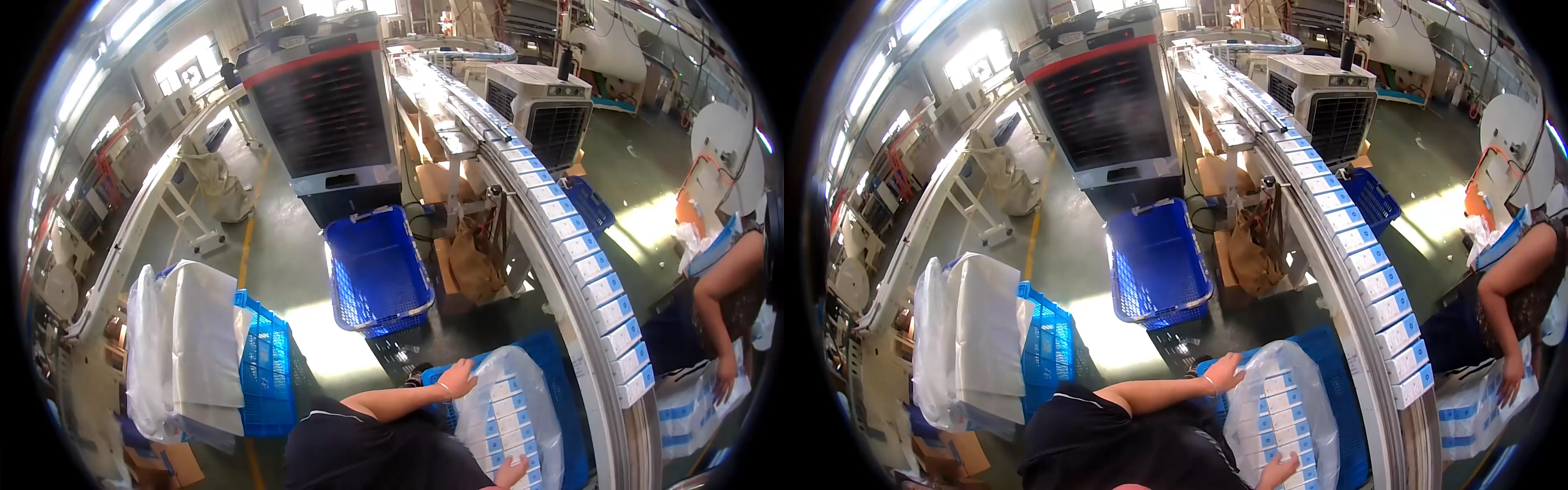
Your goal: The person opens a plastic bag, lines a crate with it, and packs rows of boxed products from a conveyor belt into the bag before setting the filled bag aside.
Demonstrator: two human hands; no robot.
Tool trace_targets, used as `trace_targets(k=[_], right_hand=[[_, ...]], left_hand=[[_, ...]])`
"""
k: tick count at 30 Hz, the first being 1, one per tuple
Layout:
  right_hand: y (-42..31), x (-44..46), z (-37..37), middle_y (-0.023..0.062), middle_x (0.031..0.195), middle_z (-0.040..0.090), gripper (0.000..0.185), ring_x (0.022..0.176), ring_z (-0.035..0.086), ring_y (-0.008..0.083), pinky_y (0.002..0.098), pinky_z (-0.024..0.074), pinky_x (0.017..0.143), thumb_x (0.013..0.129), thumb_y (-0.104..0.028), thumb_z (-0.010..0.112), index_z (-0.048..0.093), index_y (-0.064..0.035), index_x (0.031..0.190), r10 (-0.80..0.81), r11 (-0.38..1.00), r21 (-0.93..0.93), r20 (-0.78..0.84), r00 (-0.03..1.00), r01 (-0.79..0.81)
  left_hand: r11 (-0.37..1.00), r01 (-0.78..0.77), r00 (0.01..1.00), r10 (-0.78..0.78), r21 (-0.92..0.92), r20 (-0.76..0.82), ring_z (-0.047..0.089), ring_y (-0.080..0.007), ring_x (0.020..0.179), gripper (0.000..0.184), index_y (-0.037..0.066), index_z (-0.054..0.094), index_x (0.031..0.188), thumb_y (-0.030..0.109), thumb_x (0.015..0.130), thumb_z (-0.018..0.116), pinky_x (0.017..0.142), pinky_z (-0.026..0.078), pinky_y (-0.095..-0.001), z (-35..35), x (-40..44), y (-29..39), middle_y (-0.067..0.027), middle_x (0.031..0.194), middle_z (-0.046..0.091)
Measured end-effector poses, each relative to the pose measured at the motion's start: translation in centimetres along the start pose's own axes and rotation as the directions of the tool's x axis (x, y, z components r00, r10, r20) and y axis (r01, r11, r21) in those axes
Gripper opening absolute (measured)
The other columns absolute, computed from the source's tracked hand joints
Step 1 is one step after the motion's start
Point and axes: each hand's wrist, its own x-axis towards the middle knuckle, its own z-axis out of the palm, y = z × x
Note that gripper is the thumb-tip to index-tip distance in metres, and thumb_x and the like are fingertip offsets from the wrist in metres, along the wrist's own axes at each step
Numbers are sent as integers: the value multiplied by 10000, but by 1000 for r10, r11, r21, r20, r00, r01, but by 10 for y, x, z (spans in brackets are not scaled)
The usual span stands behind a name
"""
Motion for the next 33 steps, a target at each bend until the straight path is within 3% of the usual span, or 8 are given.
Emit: trace_targets(k=[6,10,12,18,21,23,27,33], right_hand=[[-32,1,16,181,929,660,377,894,644,292,368,496,790,794,-281,677,618,4,1035,-14,991,121,491,871,-53],[-44,-12,20,172,890,663,361,857,650,280,362,501,765,799,-284,672,624,2,1013,9,990,112,573,819,-90],[-48,-14,19,168,870,665,353,839,653,274,358,503,752,801,-286,670,626,1,1003,17,988,116,582,813,-104],[-36,-22,15,154,811,670,333,785,662,257,349,510,715,809,-291,663,634,-2,970,-58,978,202,499,865,-50],[-66,-14,-27,243,1162,596,422,1097,542,414,424,420,954,878,-270,611,561,-30,1223,-244,961,204,298,923,188],[-39,-27,-28,240,1039,606,398,984,570,389,429,442,890,793,-163,657,554,62,1106,-209,964,204,196,958,169],[-33,-56,-48,184,954,633,301,915,598,363,429,472,806,818,-231,646,606,-5,1012,-109,975,185,-77,991,122],[-20,-94,-52,179,947,619,240,903,586,380,439,470,784,798,-185,656,606,-16,960,113,972,227,-241,964,-58]], left_hand=[[590,-790,597,679,167,427,476,-327,1170,456,32,515,1194,247,811,638,1037,333,-467,-5,12,39,-152,1239,515],[330,-944,266,706,27,656,462,-315,1218,574,67,565,1203,422,767,680,1101,175,-577,10,35,35,-135,1235,549],[134,-989,105,323,64,941,458,-297,1242,705,106,605,1202,566,678,707,1095,40,-650,13,40,39,-122,1200,590],[22,-995,101,228,99,968,561,-276,1120,445,159,702,1002,501,718,702,1078,34,-686,41,57,18,-57,1060,663],[172,-955,286,317,242,904,568,-281,1092,332,132,714,977,374,753,673,1075,56,-681,29,53,27,-78,1053,654],[186,-938,344,373,293,862,567,-292,1087,261,108,712,950,288,781,627,1084,107,-660,30,38,32,-101,1045,649],[152,-936,352,359,318,864,416,-307,1276,356,84,612,1161,198,839,512,1087,145,-642,24,16,26,-151,1248,536],[430,-873,436,474,232,765,331,-343,1323,585,55,466,1300,253,773,627,1083,195,-589,27,1,30,-165,1349,440]])
